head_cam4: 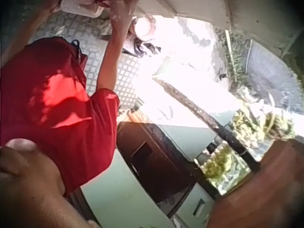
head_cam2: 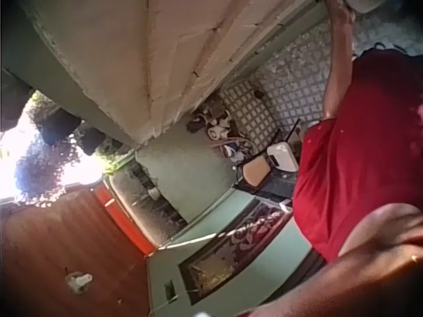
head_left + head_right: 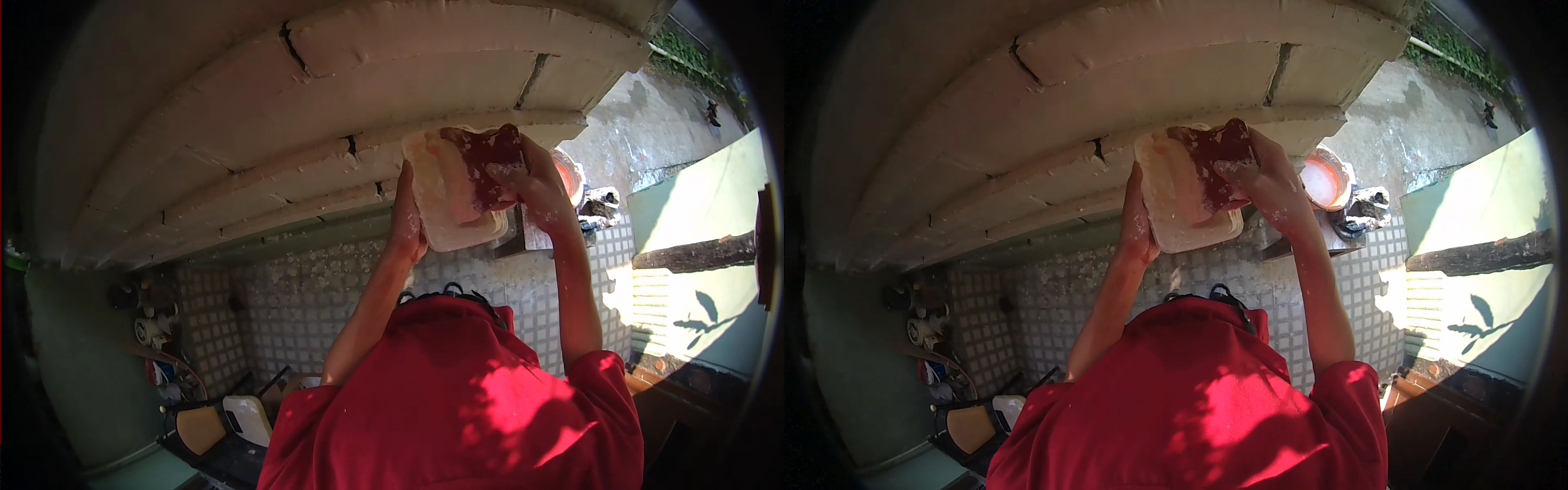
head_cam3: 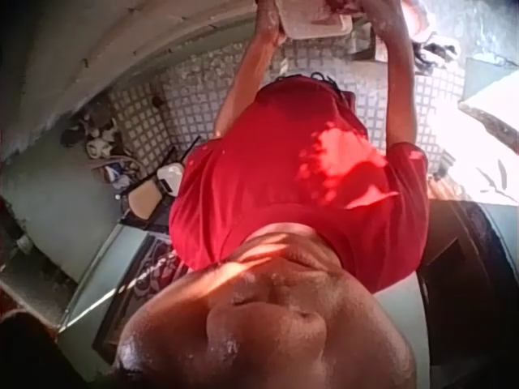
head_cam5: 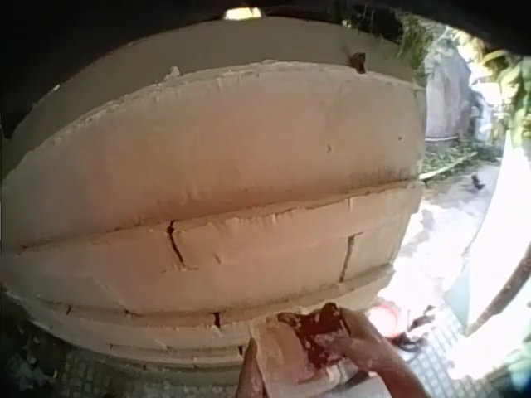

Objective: Applying and smoothing plaster or spackle onto a wall corner using a container and a scraper.

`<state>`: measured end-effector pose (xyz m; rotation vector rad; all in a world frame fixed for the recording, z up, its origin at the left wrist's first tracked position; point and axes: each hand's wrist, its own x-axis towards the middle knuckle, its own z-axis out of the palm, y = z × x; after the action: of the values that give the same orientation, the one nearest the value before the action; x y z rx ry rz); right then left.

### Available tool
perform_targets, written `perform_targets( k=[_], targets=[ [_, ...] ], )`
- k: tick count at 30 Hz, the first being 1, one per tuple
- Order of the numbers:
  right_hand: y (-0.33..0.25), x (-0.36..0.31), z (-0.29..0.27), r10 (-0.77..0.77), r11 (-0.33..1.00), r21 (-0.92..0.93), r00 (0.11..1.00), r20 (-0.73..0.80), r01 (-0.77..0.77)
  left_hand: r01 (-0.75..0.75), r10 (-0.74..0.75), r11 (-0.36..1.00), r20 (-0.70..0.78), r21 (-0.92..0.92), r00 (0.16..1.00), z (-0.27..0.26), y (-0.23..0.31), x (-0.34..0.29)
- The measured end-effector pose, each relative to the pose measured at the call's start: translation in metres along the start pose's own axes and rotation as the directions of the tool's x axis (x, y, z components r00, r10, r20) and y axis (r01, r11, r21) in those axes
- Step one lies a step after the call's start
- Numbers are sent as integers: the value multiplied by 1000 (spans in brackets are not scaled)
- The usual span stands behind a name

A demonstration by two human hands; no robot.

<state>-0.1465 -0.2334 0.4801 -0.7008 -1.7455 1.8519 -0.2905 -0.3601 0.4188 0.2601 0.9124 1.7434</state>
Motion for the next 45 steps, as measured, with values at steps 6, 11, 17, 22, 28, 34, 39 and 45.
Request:
perform_targets(
  k=[6,11,17,22,28,34,39,45],
  targets=[
    [8,1,-8,-94,996,2,993,-74,95,-16,18,999,64,-32,998,17,-5,7],
    [8,-9,-11,-125,990,48,980,-157,134,-52,51,999,73,15,996,18,-7,13],
    [12,-11,-9,-252,967,-23,950,-184,252,-97,98,995,39,-15,994,14,-11,16],
    [19,-17,-6,-306,951,-27,930,-203,308,-43,43,999,4,-29,999,10,-12,11],
    [20,-20,-3,-372,928,-58,904,-211,368,22,-22,1000,-29,-14,999,0,-12,9],
    [14,-23,-5,-395,918,-86,884,-250,386,-34,33,999,-20,-21,999,13,-7,10],
    [17,-22,-2,-394,916,-46,873,-289,398,-51,51,998,22,-27,998,18,-3,9],
    [4,-19,-11,-320,924,91,884,-341,370,-20,20,1000,45,-3,999,35,7,6]
  ],
)
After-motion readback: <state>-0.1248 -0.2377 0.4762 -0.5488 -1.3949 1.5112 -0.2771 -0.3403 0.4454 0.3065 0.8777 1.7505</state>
